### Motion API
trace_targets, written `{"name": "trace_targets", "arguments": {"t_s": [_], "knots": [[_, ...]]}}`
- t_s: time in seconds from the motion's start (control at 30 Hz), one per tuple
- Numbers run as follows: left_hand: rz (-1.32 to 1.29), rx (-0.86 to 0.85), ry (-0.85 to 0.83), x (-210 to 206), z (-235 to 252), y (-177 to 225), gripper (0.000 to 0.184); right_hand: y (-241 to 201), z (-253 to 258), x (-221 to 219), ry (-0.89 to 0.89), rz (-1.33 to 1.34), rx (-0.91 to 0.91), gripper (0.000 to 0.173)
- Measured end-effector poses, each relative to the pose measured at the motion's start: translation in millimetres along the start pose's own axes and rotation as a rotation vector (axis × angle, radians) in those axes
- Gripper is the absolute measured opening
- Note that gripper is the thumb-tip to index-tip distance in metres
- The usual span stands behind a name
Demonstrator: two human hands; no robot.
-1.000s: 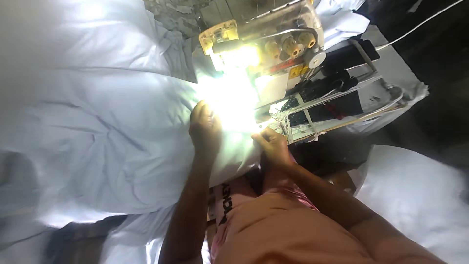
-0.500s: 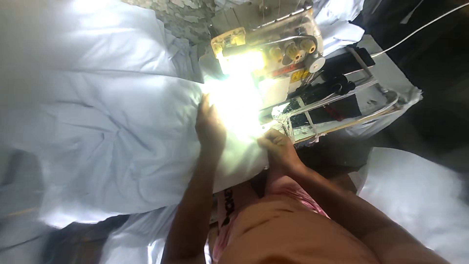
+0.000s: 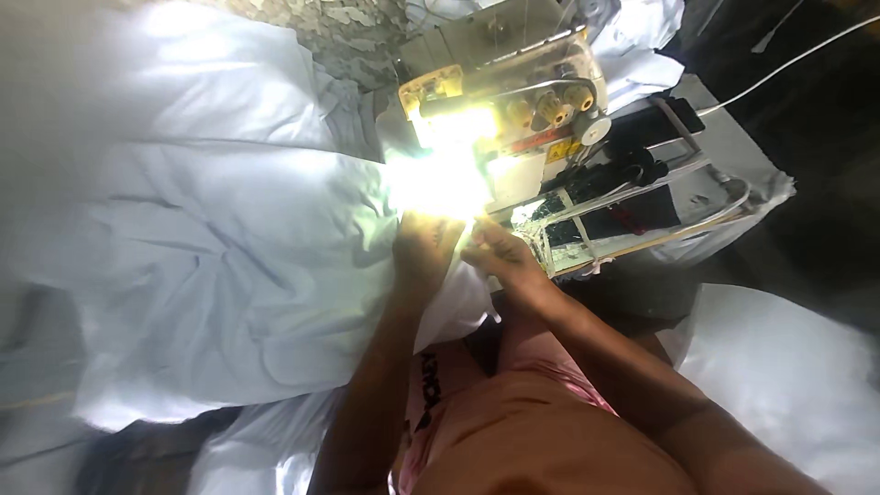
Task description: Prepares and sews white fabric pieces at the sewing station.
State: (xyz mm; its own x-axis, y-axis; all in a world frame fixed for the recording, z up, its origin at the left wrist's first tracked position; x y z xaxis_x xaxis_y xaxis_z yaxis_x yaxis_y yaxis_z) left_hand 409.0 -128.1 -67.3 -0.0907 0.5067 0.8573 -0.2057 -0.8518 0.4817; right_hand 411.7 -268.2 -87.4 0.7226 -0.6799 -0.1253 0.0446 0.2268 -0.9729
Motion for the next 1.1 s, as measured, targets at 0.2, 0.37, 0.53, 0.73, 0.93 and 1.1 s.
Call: {"name": "trace_targets", "arguments": {"t_s": [0.2, 0.37, 0.53, 0.73, 0.93, 1.1], "knots": [[0.12, -0.047, -0.014, -7.6, -5.2, 7.0, 0.028, 23.3, -33.6, -3.0, 0.082, -0.061, -0.131, 0.01], [0.168, -0.085, 0.054, -15.6, -11.7, 3.7, 0.027, 36.9, -40.2, -6.0, 0.196, 0.03, -0.197, 0.009], [0.162, -0.058, 0.015, -13.2, 0.4, -8.0, 0.031, 35.6, -33.2, -7.0, 0.24, -0.015, -0.197, 0.003], [0.184, -0.142, 0.049, -7.9, 8.4, -8.1, 0.023, 38.5, -22.6, -5.9, 0.211, -0.056, -0.241, 0.009], [0.208, -0.163, 0.129, -16.9, -1.5, -1.5, 0.022, 37.6, -9.6, 1.8, 0.26, -0.044, -0.189, 0.009], [0.108, -0.19, 0.038, -12.3, 14.2, -23.1, 0.024, 40.6, 4.8, 7.4, 0.219, 0.018, -0.21, 0.005]]}}
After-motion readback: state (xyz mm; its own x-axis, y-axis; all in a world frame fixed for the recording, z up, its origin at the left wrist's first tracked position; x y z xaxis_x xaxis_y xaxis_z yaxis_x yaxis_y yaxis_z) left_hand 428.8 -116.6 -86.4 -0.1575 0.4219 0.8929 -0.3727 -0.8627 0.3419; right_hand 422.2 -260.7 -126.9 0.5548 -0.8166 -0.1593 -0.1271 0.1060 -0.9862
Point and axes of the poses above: each hand's wrist, its own z-axis towards the middle knuckle, its own x-axis out of the back of the hand, y = z × x, the point moved 5 cm from there along z, towards the middle knuckle, and after that the axes turned 15 degrees about -y, right-handed, at the moved point
